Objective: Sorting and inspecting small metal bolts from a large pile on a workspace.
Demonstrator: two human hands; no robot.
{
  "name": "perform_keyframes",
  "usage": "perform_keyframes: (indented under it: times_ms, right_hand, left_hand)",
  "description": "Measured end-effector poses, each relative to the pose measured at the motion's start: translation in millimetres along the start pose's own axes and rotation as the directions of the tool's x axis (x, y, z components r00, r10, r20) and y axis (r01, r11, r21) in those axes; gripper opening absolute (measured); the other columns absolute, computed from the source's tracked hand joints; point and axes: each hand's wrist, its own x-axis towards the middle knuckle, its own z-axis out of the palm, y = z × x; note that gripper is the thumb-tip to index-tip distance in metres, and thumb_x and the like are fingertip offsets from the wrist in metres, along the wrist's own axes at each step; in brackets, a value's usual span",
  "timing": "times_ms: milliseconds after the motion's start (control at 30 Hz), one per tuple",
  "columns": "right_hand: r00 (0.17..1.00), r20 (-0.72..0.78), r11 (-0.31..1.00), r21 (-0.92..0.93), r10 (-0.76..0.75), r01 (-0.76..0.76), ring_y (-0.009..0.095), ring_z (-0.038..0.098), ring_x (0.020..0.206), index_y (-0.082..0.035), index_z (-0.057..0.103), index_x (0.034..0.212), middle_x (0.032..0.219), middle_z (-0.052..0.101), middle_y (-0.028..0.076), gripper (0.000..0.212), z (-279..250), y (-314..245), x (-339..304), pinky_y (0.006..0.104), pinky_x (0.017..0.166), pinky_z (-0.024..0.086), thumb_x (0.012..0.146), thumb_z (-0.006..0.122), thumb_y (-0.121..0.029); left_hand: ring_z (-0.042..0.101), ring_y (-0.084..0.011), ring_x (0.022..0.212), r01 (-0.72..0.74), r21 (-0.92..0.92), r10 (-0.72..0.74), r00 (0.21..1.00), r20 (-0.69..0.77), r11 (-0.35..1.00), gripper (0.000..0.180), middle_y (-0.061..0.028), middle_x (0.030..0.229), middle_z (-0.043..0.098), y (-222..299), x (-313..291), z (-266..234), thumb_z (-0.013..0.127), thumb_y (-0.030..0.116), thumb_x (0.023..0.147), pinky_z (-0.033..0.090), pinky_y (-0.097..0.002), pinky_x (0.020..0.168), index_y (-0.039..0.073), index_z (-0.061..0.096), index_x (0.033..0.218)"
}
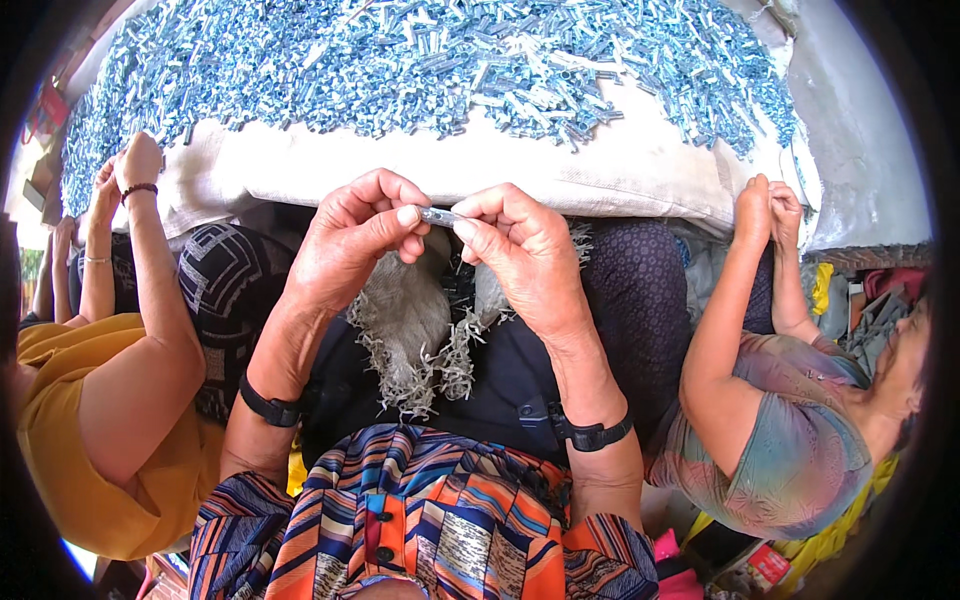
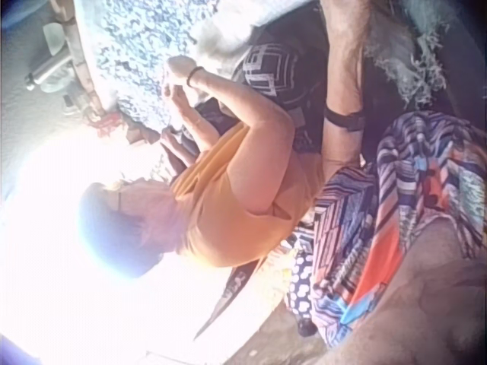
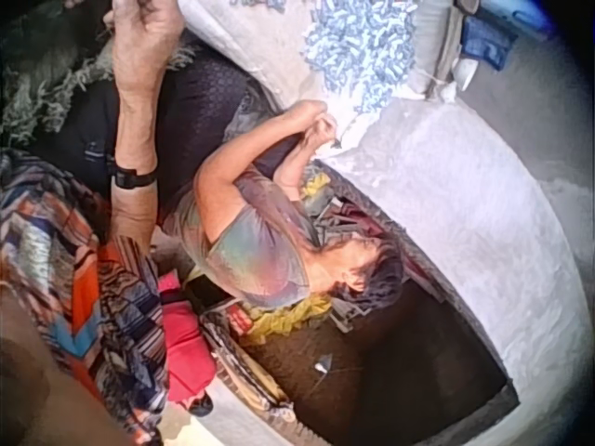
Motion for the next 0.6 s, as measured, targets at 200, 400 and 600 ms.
perform_keyframes:
  times_ms: [200,400,600]
  right_hand:
    - [0.995,0.086,0.993,0.101,0.054,-0.063,0.007,0.053,0.064,-0.001,0.059,0.093,0.075,0.058,0.001,0.007,-6.5,0.0,-3.3,0.0202,0.061,0.045,0.089,0.059,-0.007]
    - [0.913,0.368,0.796,0.492,0.177,-0.353,0.008,0.054,0.062,-0.001,0.060,0.091,0.073,0.058,0.002,0.008,-6.4,4.6,-11.0,0.0220,0.058,0.046,0.087,0.060,-0.008]
    - [0.946,0.224,0.969,-0.131,0.233,-0.208,0.003,0.053,0.071,0.001,0.062,0.098,0.079,0.060,-0.002,0.016,-20.8,1.5,-2.3,0.0191,0.063,0.044,0.087,0.062,-0.011]
  left_hand:
    - [0.052,-0.0051,0.064,0.018,0.032,-0.024,0.979,0.203,0.999,0.016,0.0010,0.077,0.059,4.6,-5.2,-4.2,0.064,0.013,0.086,0.044,-0.0201,0.059,0.003,0.058,0.097]
    - [0.047,-0.0036,0.065,0.155,-0.179,-0.094,0.946,0.310,0.972,0.028,0.0019,0.082,0.054,-4.7,-14.2,6.1,0.075,0.015,0.076,0.036,-0.0169,0.055,0.006,0.055,0.094]
    - [0.049,-0.0031,0.072,0.055,0.265,-0.103,0.980,0.170,0.963,0.021,0.0040,0.079,0.055,-4.7,-8.7,-20.9,0.069,0.011,0.082,0.039,-0.0185,0.064,0.004,0.058,0.099]
